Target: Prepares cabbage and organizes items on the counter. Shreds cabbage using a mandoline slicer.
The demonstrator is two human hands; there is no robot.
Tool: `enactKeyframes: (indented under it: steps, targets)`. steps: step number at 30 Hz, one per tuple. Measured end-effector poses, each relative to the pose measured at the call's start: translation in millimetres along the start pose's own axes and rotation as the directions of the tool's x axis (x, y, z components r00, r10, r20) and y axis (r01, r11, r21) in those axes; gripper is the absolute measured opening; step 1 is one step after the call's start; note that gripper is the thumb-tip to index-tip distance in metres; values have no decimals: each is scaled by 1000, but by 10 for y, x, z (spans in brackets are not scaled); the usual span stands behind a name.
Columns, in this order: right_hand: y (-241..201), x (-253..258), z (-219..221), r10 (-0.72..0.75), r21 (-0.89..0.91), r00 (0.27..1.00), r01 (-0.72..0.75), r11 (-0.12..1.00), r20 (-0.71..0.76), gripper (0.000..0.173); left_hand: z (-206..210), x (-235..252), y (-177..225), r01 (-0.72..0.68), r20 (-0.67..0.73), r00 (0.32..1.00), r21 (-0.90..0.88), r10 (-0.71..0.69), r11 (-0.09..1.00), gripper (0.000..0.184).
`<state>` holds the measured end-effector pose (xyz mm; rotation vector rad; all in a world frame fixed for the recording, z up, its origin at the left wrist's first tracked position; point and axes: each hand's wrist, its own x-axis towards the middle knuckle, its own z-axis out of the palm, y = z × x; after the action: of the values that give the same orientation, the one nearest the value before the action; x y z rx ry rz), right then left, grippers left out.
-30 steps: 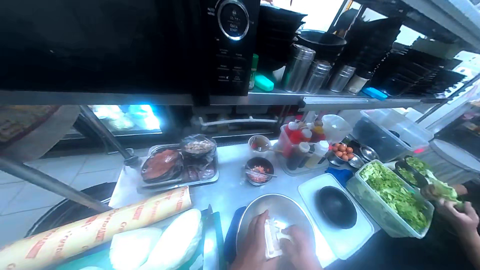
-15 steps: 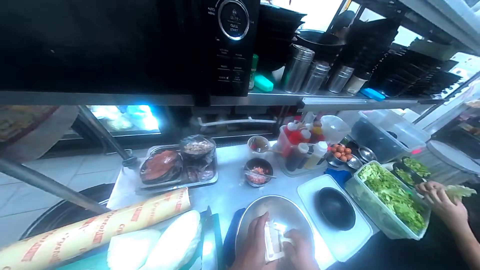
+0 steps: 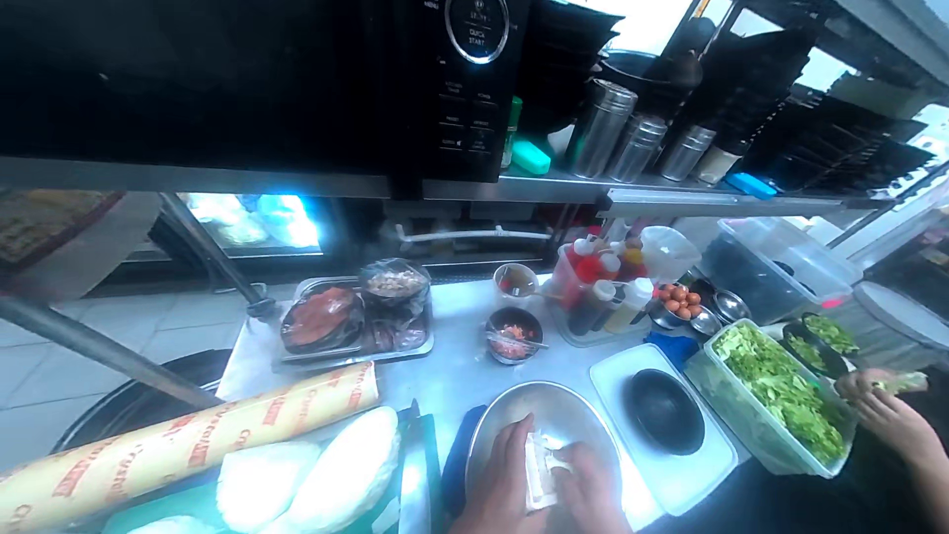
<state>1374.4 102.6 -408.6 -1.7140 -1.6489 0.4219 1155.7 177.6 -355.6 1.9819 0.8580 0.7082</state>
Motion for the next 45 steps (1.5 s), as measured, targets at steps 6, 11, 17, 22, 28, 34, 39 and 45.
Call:
enactKeyframes:
  steps: [6, 11, 17, 22, 28, 34, 39, 45]
  targets:
    - [54, -26, -53, 138, -31, 985, -136, 990, 102, 21, -3, 23, -9, -7, -17, 1000, -25, 6, 1000, 114]
    - [257, -74, 47, 160, -94, 982, -151, 984, 101, 22, 16, 15, -27, -6, -6, 1000, -13, 6, 1000, 116]
    - [140, -57, 6, 258, -84, 956, -248, 965, 141, 26, 35, 3, -26, -15, -19, 1000, -5, 14, 1000, 115]
    - [-145, -2, -76, 224, -115, 971, -215, 970, 78, 35, 25, 13, -11, -17, -19, 1000, 5, 17, 1000, 115]
    - [247, -139, 22, 197, -167, 974, -177, 970, 112, 25, 37, -27, -11, -13, -17, 1000, 11, 14, 1000, 114]
    - [-110, -61, -64, 53, -29, 999, -53, 998, -2, 21, 37, -35, -12, -1, -16, 1000, 13, 1, 1000, 113]
    - [306, -193, 22, 273, -124, 959, -263, 957, 73, 26, 28, -9, 5, -4, -13, 1000, 25, 4, 1000, 113]
    - [29, -46, -12, 119, -48, 991, -121, 991, -55, 21, 85, 95, -90, -30, -4, 1000, 18, 31, 999, 118]
